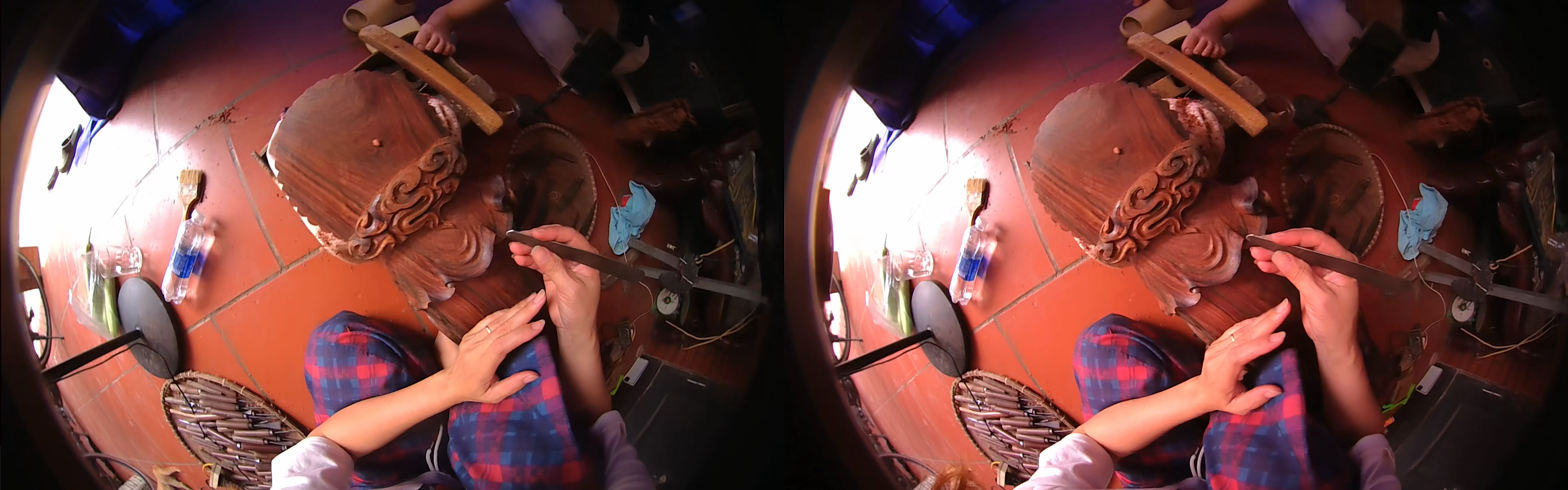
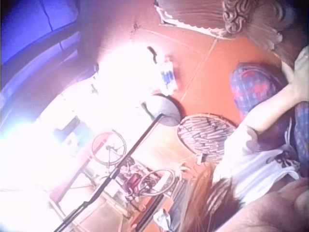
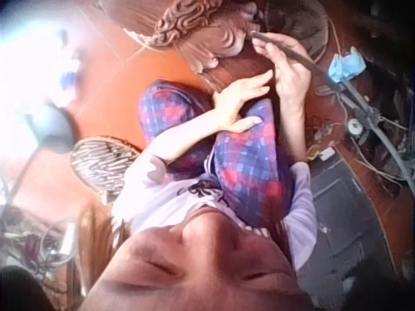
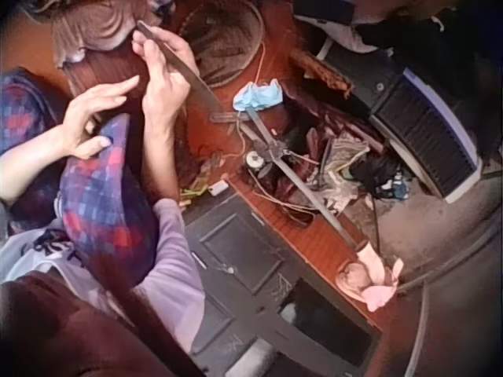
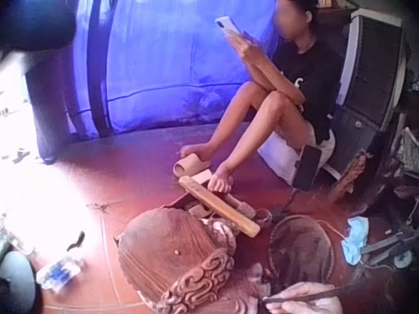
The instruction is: The person carves a wooden object using a chisel, focusing on refining intricate details on the surface. They hold the object steady with one hand while carefully shaping the wood with the other.
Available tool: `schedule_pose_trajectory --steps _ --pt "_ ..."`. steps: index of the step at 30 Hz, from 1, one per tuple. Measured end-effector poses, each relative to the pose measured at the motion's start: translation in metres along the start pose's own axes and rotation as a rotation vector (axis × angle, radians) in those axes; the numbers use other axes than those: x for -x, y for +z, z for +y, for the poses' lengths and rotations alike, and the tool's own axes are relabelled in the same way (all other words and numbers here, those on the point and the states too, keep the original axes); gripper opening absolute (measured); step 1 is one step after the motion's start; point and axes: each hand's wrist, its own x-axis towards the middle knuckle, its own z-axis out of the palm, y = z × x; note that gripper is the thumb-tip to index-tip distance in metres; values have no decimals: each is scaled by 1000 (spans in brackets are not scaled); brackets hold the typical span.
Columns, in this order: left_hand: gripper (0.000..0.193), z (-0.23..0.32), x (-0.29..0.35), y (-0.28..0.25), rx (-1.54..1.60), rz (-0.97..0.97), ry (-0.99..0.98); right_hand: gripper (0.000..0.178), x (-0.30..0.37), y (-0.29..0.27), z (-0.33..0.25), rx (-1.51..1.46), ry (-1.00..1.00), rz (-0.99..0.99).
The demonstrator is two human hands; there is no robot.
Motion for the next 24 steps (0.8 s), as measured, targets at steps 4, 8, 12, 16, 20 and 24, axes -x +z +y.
schedule_pose_trajectory --steps 4,8,12,16,20,24 --pt "51 -3 -11 -12 -18 36 83 14 -7 -12 -2 48 -6 -67" --pt "49 -2 -15 -12 -210 67 23 9 -18 -16 7 335 -260 -217" --pt "55 0 -2 -3 -282 13 27 9 -22 -3 11 458 -291 -216" --pt "74 -6 6 7 -251 36 -37 11 -25 2 16 464 -288 -338" --pt "81 -9 -5 10 -235 0 -160 10 -30 -3 23 350 -163 -344" --pt "84 -6 -12 13 -250 -10 -173 9 -25 -1 19 297 -91 -293"
